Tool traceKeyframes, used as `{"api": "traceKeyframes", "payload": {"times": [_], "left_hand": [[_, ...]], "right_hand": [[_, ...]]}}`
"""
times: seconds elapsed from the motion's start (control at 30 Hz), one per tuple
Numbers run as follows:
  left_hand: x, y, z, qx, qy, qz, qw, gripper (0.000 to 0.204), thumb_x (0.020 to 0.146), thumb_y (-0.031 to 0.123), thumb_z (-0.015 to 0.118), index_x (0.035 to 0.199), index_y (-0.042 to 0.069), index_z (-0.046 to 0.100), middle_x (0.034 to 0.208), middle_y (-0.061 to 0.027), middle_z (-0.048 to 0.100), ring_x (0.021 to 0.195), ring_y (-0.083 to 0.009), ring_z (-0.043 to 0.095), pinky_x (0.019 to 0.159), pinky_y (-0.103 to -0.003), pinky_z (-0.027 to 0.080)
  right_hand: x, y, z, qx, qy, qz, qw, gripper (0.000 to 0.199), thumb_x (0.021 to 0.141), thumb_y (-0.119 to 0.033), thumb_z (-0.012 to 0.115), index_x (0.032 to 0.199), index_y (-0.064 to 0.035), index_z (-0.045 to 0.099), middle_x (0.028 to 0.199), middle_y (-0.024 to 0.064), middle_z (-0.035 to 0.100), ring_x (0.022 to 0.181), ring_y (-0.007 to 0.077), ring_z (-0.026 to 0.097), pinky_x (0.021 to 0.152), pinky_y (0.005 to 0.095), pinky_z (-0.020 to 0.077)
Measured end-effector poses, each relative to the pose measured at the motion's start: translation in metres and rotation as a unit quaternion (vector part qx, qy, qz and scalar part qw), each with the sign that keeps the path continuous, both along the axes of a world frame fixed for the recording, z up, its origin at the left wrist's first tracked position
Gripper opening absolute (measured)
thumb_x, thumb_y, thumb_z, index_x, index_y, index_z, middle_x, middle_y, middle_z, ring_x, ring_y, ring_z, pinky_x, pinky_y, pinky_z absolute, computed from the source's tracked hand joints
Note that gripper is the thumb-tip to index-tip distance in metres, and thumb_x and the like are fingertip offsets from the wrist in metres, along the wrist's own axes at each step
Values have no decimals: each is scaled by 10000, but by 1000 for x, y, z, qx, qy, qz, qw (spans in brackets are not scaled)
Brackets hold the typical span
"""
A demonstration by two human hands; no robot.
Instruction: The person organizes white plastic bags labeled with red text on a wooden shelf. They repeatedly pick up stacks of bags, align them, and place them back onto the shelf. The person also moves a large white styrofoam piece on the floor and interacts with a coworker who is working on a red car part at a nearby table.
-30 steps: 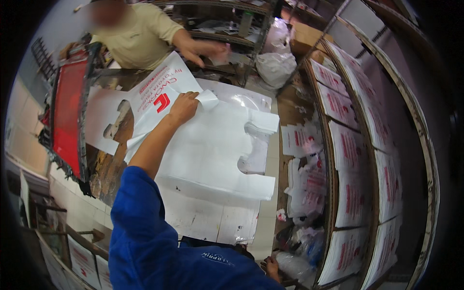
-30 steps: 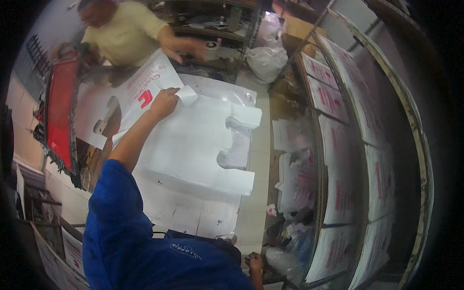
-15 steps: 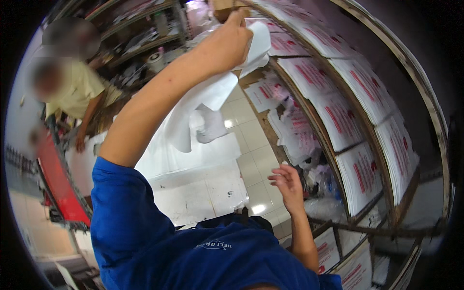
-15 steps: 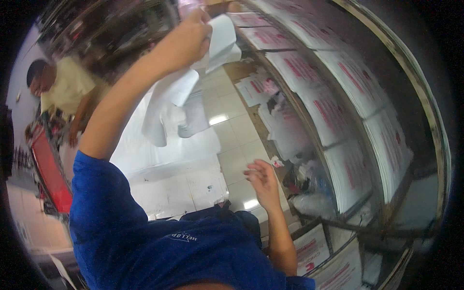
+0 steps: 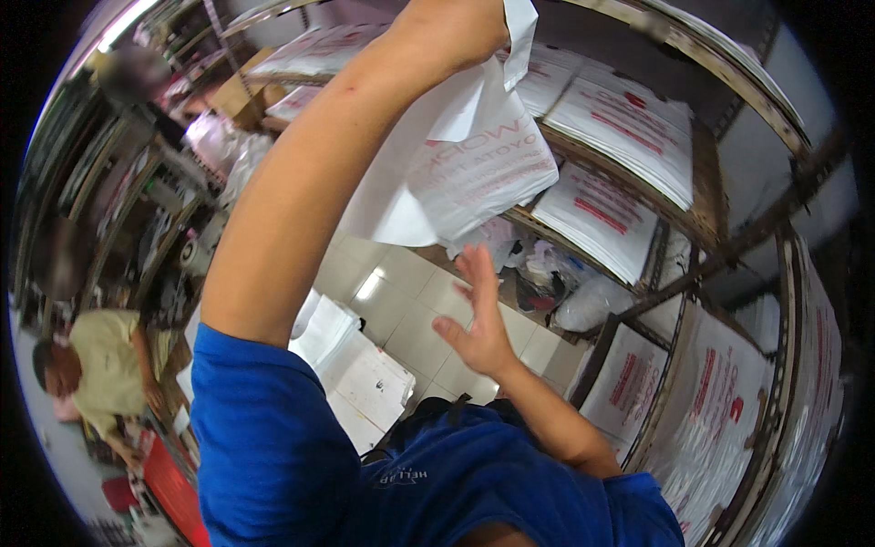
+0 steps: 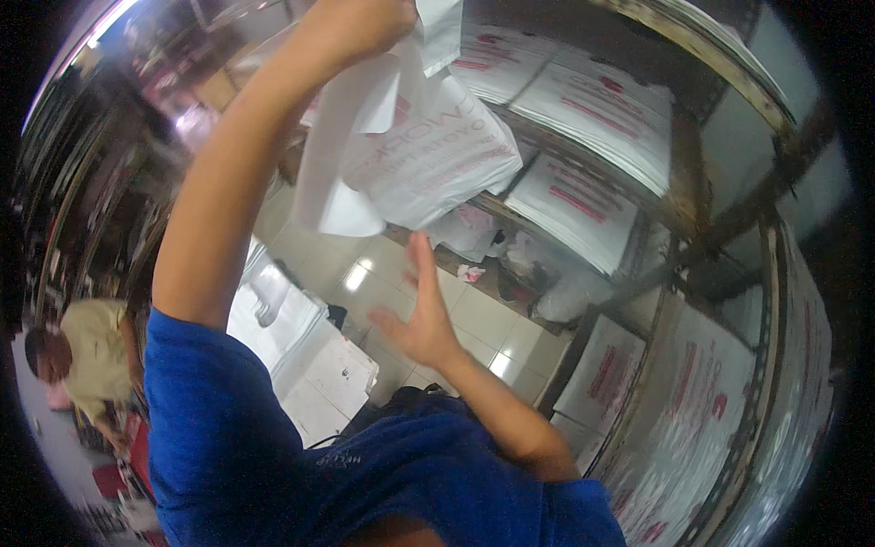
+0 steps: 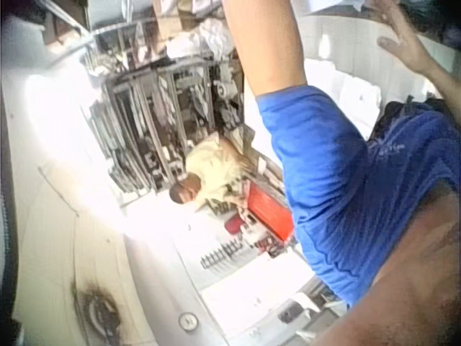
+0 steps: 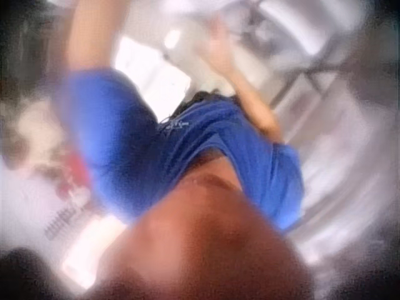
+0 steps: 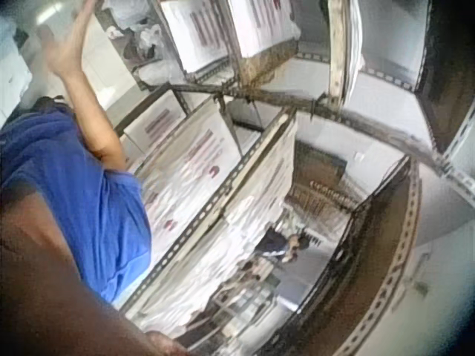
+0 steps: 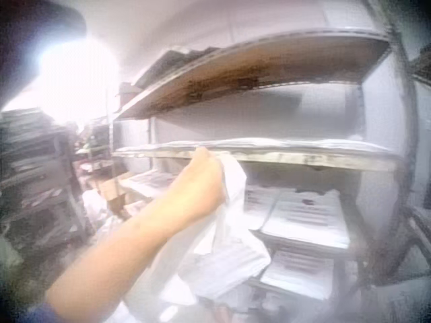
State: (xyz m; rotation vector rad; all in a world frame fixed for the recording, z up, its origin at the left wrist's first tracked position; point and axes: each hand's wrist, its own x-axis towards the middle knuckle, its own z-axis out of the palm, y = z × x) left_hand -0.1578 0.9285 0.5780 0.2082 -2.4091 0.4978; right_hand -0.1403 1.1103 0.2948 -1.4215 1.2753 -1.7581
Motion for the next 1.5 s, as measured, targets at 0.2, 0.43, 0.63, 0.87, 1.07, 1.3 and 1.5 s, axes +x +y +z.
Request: {"api": "traceKeyframes", "payload": {"times": [0.2, 0.43, 0.63, 0.87, 1.07, 1.3, 1.5], "left_hand": [[-54, 48, -20, 228, 15, -96, 969, 197, 756, -2, 526, 931, -16, 616, 956, -389, 508, 908, -508, 556, 847, -475, 471], [-104, 80, -61, 167, 16, -164, 972, 149, 732, -16, 544, 828, -93, 627, 1007, -328, 494, 843, -484, 595, 746, -498, 516], [-137, 100, -77, 169, 59, -227, 957, 189, 747, 7, 570, 915, -80, 585, 1116, -240, 500, 895, -444, 591, 802, -467, 489], [-201, 150, -20, 195, 89, -319, 923, 289, 758, 125, 572, 956, -82, 610, 1014, -241, 584, 880, -417, 603, 772, -449, 483], [-254, 194, 50, 307, 17, -342, 888, 360, 741, 189, 506, 910, -99, 641, 838, -275, 650, 794, -366, 653, 754, -402, 482], [-332, 302, 95, 303, -6, -470, 829, 287, 703, 167, 576, 902, -19, 666, 779, -213, 660, 770, -281, 658, 723, -369, 482], [-429, 404, 94, 273, -180, -484, 812, 445, 851, 391, 523, 940, -22, 664, 740, -196, 641, 609, -280, 607, 593, -368, 498]], "right_hand": [[-69, 6, 51, 16, 215, -156, 964, 813, 709, -327, 766, 1335, 25, 385, 1322, 236, 443, 1271, 350, 390, 1099, 440, 228], [-85, 118, 64, 123, -40, -147, 981, 335, 867, -164, 643, 1141, 21, 585, 1028, 49, 633, 967, 106, 553, 855, 275, 446], [-84, 201, 142, 203, 189, -352, 894, 400, 846, -264, 601, 1121, 26, 579, 993, 228, 638, 935, 328, 629, 829, 380, 481], [-90, 246, 323, 489, 442, -355, 663, 343, 880, -284, 557, 1081, -14, 619, 1016, 171, 644, 970, 300, 606, 859, 367, 461], [-69, 265, 423, 625, 377, -462, 504, 334, 918, -269, 479, 1084, -9, 607, 1023, 157, 627, 914, 222, 595, 884, 384, 456], [-139, 361, 446, 616, 379, -512, 465, 300, 874, -319, 533, 1055, -116, 658, 1011, 149, 652, 911, 188, 600, 836, 343, 460], [-265, 486, 391, 613, 421, -464, 481, 214, 811, -242, 588, 869, -46, 651, 794, 75, 645, 747, 179, 611, 678, 332, 484]]}}
